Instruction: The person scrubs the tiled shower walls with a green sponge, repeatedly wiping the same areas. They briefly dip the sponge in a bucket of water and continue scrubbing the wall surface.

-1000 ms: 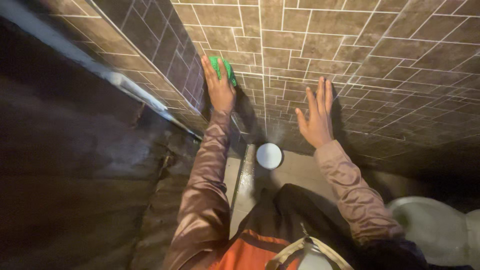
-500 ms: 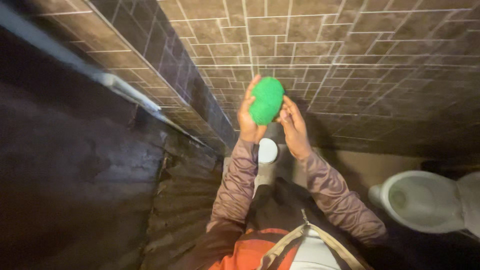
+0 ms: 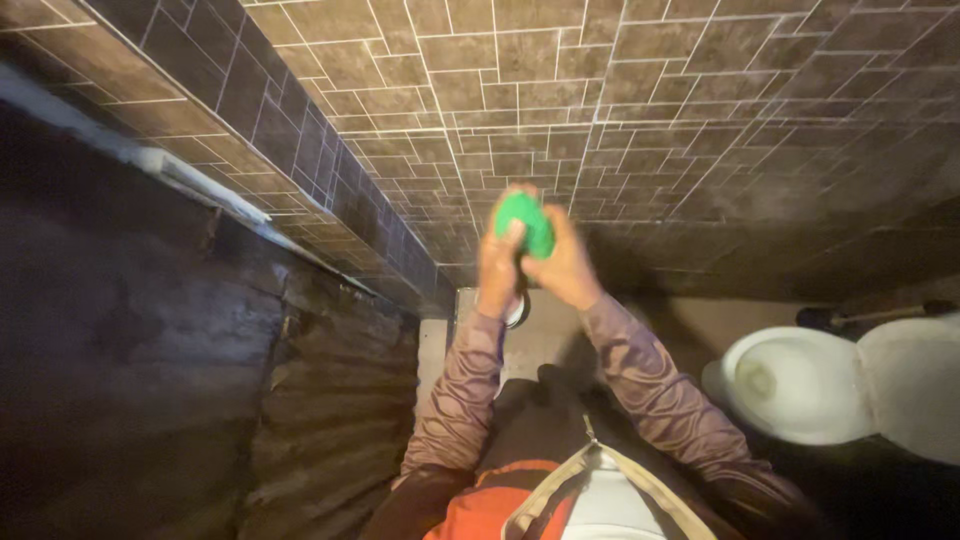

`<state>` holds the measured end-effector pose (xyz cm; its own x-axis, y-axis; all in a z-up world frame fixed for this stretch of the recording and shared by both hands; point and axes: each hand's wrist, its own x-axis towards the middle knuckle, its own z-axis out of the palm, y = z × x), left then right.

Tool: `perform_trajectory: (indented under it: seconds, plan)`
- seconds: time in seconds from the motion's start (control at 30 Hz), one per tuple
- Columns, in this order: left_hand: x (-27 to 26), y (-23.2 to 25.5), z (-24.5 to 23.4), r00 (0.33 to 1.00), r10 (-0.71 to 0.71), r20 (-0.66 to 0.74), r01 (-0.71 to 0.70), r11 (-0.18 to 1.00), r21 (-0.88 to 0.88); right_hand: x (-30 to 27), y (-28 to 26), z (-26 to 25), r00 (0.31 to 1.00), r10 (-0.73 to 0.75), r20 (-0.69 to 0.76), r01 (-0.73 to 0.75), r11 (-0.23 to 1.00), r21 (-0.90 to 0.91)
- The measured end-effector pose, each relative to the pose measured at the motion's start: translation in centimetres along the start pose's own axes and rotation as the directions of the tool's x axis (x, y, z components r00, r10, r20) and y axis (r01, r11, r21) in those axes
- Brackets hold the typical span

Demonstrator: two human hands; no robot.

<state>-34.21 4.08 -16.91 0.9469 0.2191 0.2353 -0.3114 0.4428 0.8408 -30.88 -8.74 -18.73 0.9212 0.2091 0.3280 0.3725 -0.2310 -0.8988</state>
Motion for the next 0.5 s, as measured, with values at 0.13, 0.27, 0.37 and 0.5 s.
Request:
perform_trajectory:
  seconds: [0.13,0.27,0.37,0.5]
  plan:
    - [-2.4,-0.5,1.7,0.948,-0.316,0.027,0.303,0.877,-0.372,-1.0,1.0,-3.4,0.926,-0.192,0.326,0.238,0.966,-0.106]
    - [-3.0,-0.7,2.1,0.966,-0.245,-0.086,0.164,0.833,-0.528,-0.8,1.6,-4.9,0.917,-0.341,0.208,0.387,0.887,-0.251]
    - [-2.6,-1.3,3.2,0.910,0.024,-0.415,-0.140,0.957,-0.252,-1.7,1.5,-3.3,0.970,0.096,0.221,-0.149,0.961,0.235]
    - [-3.7,-1.8,4.0,0.948,0.220,-0.232,-0.179,0.966,0.185,-2.5,0.3,-1.5,0.878,0.334,0.344,-0.464,0.411,0.785]
